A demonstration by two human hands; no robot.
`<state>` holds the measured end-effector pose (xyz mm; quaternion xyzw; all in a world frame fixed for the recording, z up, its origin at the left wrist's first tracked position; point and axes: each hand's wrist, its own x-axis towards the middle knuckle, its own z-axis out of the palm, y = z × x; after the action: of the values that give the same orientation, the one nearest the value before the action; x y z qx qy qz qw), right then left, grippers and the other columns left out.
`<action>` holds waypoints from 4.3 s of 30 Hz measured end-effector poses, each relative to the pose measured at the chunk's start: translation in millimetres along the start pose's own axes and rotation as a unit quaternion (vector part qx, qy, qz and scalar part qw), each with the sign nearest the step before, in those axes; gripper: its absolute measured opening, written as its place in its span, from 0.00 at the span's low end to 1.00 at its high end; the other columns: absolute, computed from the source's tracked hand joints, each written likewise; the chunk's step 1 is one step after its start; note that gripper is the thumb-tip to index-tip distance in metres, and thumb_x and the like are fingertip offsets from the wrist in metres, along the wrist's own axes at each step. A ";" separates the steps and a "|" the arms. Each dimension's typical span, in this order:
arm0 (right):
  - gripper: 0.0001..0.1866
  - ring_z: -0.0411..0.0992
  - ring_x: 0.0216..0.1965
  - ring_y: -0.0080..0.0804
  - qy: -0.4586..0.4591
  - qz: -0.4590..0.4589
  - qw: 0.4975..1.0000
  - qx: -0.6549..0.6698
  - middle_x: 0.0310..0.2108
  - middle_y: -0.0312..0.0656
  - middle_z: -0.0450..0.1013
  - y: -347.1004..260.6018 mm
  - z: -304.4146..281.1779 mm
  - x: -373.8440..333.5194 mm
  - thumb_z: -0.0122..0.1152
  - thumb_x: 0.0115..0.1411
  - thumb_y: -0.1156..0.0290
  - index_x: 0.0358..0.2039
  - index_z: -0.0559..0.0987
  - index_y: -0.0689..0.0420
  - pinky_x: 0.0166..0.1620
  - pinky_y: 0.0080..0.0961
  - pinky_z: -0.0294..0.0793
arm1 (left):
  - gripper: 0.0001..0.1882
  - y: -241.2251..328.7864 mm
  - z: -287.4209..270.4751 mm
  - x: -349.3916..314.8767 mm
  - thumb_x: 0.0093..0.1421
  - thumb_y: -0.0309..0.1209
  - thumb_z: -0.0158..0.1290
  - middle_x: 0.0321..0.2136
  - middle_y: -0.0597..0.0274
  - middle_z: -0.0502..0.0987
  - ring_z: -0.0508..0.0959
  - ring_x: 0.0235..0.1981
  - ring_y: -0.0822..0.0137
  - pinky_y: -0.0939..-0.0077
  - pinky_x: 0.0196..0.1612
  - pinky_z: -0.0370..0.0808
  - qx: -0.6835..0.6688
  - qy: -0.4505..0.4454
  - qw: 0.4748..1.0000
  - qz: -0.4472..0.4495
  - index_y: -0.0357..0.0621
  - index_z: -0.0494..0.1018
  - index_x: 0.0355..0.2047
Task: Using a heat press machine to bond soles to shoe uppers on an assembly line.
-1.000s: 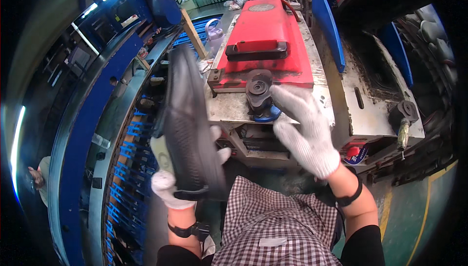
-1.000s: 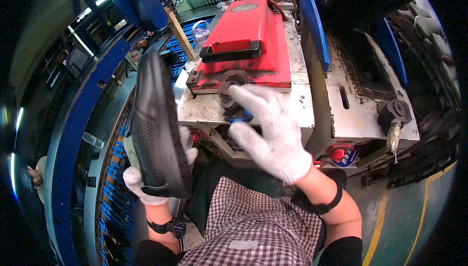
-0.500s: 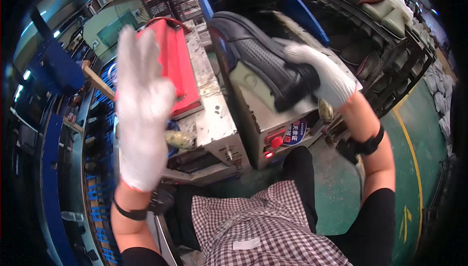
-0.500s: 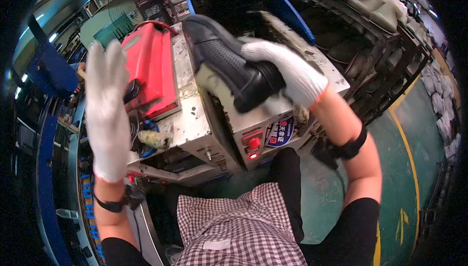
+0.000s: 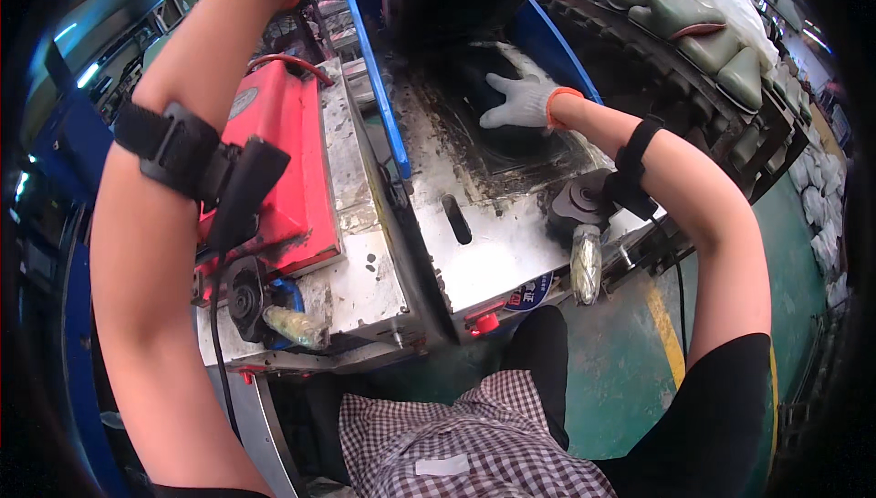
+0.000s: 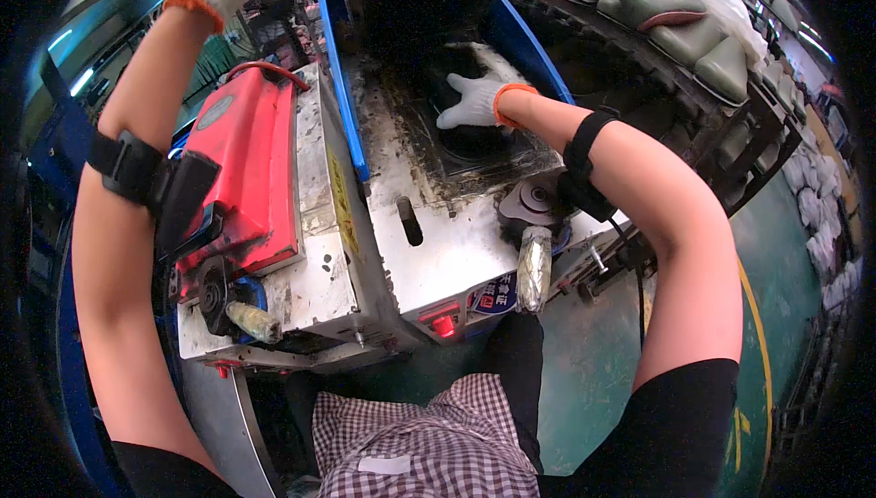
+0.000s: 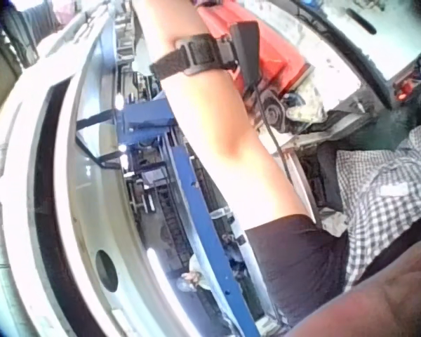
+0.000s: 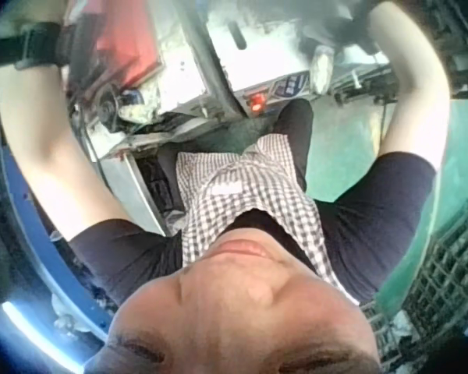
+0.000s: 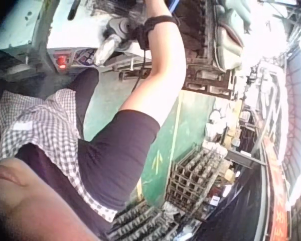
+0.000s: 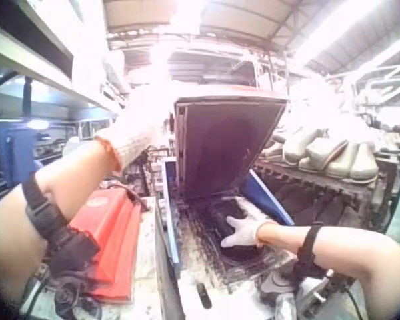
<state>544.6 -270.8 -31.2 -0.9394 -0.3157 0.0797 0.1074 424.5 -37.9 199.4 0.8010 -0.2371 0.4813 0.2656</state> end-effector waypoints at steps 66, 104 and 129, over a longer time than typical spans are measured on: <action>0.22 0.73 0.59 0.42 0.573 -0.203 0.755 0.247 0.58 0.51 0.73 -41.0 125.0 -222.8 0.50 0.65 0.89 0.59 0.75 0.69 0.64 0.38 0.71 | 0.27 128.1 -8.1 -259.6 0.59 0.43 0.53 0.54 0.44 0.76 0.70 0.63 0.38 0.39 0.65 0.61 0.166 -0.217 0.941 -0.203 0.39 0.73 0.54; 0.32 0.82 0.49 0.42 0.109 -0.261 0.924 0.258 0.49 0.57 0.81 -337.2 114.4 -176.0 0.67 0.54 0.78 0.62 0.77 0.62 0.53 0.31 0.78 | 0.22 -0.4 -180.0 -275.8 0.44 0.48 0.65 0.22 0.55 0.84 0.83 0.24 0.61 0.65 0.33 0.79 0.029 -0.401 0.846 -0.350 0.39 0.85 0.26; 0.32 0.80 0.51 0.41 -0.011 -0.220 0.932 0.288 0.52 0.53 0.81 -321.3 103.3 -173.7 0.57 0.60 0.70 0.67 0.72 0.61 0.59 0.31 0.74 | 0.21 0.6 -174.7 -274.3 0.48 0.47 0.69 0.18 0.62 0.80 0.76 0.18 0.66 0.69 0.25 0.73 -0.019 -0.384 0.816 -0.431 0.38 0.81 0.22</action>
<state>200.2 -111.3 -35.5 -0.7741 -0.4789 0.1520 0.3851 195.0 109.9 22.6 0.9357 0.0406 -0.0334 0.3487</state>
